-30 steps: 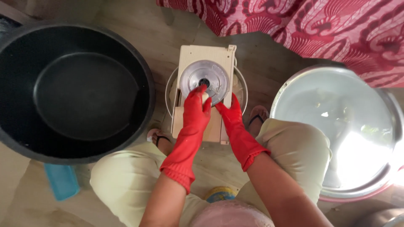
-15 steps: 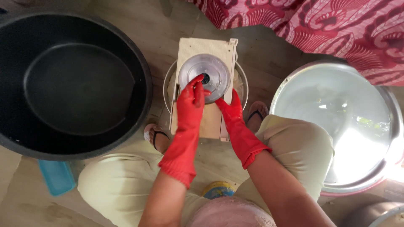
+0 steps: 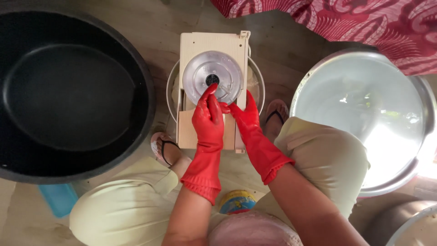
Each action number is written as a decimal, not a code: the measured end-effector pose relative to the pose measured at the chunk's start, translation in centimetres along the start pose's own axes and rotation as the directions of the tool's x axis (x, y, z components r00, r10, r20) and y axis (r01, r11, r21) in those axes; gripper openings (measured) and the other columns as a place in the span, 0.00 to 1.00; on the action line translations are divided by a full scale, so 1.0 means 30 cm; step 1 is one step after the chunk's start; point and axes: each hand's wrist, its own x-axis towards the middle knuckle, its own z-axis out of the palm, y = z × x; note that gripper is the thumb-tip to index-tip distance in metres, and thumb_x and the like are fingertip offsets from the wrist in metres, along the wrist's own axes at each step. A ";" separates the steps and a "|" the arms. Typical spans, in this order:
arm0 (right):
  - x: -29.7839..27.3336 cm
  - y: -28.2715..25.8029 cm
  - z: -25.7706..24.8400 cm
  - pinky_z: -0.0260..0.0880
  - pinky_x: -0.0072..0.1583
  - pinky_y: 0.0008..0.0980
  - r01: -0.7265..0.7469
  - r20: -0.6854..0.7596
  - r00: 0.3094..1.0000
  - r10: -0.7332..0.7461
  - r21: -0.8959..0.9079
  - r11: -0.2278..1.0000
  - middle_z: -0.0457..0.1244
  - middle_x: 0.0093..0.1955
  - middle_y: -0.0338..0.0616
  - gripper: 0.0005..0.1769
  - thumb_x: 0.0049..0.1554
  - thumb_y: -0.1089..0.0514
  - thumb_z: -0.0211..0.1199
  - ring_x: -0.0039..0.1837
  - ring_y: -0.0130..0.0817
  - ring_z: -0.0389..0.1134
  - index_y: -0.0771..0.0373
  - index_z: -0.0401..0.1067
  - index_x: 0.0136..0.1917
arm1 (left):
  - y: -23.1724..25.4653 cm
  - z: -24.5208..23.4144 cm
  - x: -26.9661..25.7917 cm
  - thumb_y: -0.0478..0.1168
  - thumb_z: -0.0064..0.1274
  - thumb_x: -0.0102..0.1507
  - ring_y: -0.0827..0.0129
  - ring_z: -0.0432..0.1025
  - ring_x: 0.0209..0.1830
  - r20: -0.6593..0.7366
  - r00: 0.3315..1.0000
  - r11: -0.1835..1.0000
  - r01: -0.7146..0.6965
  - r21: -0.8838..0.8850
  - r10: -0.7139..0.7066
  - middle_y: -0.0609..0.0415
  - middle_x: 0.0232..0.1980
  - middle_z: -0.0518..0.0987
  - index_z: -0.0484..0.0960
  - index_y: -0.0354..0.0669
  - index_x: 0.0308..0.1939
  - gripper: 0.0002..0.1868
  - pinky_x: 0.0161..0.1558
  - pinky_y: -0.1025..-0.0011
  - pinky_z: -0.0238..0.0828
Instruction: Grating a vegetable using a manual slicer while wearing protective gloves.
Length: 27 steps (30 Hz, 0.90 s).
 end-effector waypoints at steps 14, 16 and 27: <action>0.005 -0.050 0.021 0.51 0.78 0.52 -0.040 0.029 0.999 0.041 -0.006 0.999 0.51 0.80 0.58 0.48 0.54 0.51 0.75 0.81 0.56 0.49 0.58 0.53 0.80 | -0.055 -0.203 0.097 0.41 0.75 0.49 0.46 0.77 0.56 0.232 0.972 0.894 -0.128 0.430 0.027 0.38 0.51 0.82 0.76 0.35 0.63 0.40 0.61 0.55 0.73; -0.012 -0.045 0.020 0.51 0.78 0.52 -0.045 0.025 0.999 0.045 -0.004 0.999 0.50 0.80 0.57 0.49 0.54 0.50 0.75 0.81 0.56 0.49 0.58 0.53 0.80 | -0.039 -0.232 0.037 0.36 0.72 0.50 0.44 0.76 0.58 0.255 0.967 0.890 -0.128 0.437 0.014 0.37 0.54 0.81 0.76 0.35 0.64 0.38 0.62 0.55 0.73; -0.066 0.095 0.063 0.43 0.80 0.52 0.212 0.268 0.934 -0.236 0.117 0.970 0.46 0.80 0.72 0.50 0.59 0.50 0.68 0.82 0.58 0.44 0.72 0.44 0.81 | -0.134 -0.299 0.071 0.35 0.69 0.57 0.50 0.75 0.60 0.008 0.993 0.868 -0.107 0.484 0.118 0.42 0.57 0.78 0.67 0.39 0.71 0.40 0.64 0.57 0.71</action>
